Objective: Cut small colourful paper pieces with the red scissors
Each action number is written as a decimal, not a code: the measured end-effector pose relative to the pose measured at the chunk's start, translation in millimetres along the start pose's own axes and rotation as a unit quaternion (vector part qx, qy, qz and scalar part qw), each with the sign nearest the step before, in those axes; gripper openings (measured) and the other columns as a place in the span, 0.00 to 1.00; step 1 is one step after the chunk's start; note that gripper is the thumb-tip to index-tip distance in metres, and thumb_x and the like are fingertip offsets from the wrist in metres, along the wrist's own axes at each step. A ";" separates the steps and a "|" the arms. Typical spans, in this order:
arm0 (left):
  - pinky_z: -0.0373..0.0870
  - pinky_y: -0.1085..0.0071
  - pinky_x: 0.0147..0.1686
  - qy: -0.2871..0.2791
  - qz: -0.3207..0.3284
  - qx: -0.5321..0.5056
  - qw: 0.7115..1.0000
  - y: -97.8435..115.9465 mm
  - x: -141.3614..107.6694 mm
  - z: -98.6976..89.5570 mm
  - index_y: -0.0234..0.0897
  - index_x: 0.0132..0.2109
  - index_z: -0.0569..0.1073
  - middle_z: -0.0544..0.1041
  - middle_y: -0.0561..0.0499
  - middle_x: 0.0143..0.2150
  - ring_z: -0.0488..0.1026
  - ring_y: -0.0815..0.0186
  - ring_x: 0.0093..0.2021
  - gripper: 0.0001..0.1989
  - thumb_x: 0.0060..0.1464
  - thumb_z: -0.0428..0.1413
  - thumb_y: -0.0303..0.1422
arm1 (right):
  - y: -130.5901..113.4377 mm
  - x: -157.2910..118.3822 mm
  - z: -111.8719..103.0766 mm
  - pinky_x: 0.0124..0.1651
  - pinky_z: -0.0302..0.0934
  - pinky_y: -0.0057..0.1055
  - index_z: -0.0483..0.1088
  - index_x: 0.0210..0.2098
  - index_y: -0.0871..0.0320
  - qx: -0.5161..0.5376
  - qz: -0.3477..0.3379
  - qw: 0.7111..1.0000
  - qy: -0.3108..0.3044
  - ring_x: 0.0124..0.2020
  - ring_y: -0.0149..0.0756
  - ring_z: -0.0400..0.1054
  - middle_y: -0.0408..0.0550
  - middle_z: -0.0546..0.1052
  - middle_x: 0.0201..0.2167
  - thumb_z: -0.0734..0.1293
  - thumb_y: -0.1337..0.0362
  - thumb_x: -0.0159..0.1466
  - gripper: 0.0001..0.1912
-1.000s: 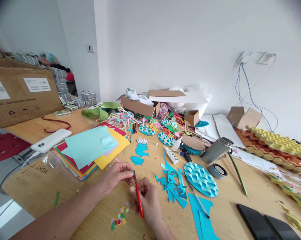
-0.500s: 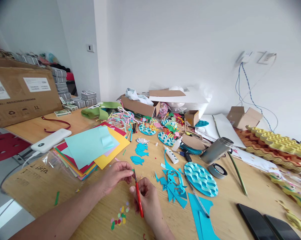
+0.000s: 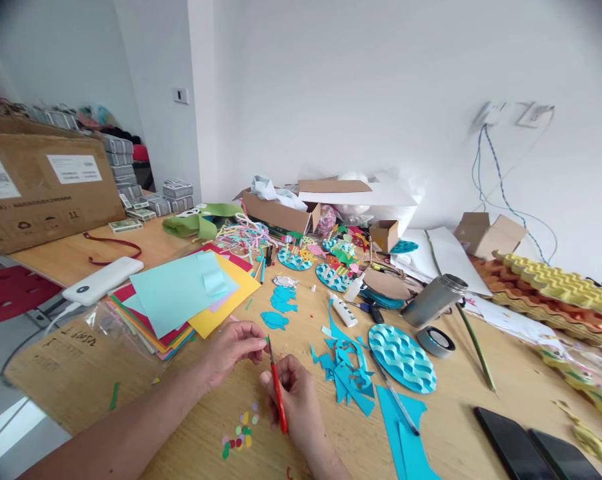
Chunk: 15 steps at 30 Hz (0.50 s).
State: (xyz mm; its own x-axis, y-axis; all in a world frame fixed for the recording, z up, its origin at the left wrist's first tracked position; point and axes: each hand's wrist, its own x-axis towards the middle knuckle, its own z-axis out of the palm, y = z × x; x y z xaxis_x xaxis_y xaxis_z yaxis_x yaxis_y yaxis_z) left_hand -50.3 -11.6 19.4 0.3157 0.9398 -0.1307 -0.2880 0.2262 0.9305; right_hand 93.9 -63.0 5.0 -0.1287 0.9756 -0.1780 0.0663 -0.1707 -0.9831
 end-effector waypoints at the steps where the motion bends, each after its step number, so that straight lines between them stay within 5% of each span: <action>1: 0.64 0.73 0.27 0.001 -0.001 0.001 1.000 -0.1 0.0 0.0 0.31 0.28 0.71 0.72 0.52 0.24 0.68 0.71 0.24 0.07 0.40 0.59 0.31 | -0.1 0.0 0.0 0.08 0.46 0.16 0.55 0.23 0.56 0.003 0.001 1.000 -0.001 0.06 0.21 0.54 0.31 0.63 0.07 0.69 0.52 0.52 0.19; 15: 0.64 0.73 0.27 -0.006 -0.009 -0.008 1.000 -1.3 0.1 0.1 0.31 0.28 0.70 0.73 0.52 0.25 0.67 0.72 0.23 0.07 0.40 0.59 0.31 | 1.6 0.3 0.5 0.08 0.47 0.16 0.55 0.24 0.56 0.012 0.009 1.000 -0.002 0.06 0.21 0.54 0.32 0.64 0.08 0.69 0.51 0.51 0.20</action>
State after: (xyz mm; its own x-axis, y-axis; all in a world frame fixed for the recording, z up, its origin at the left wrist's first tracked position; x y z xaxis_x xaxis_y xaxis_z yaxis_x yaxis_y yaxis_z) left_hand -49.8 -11.9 18.3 0.3316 0.9326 -0.1424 -0.2969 0.2465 0.9226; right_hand 93.4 -63.0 3.4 -0.1327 0.9717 -0.1953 0.0456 -0.1909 -0.9806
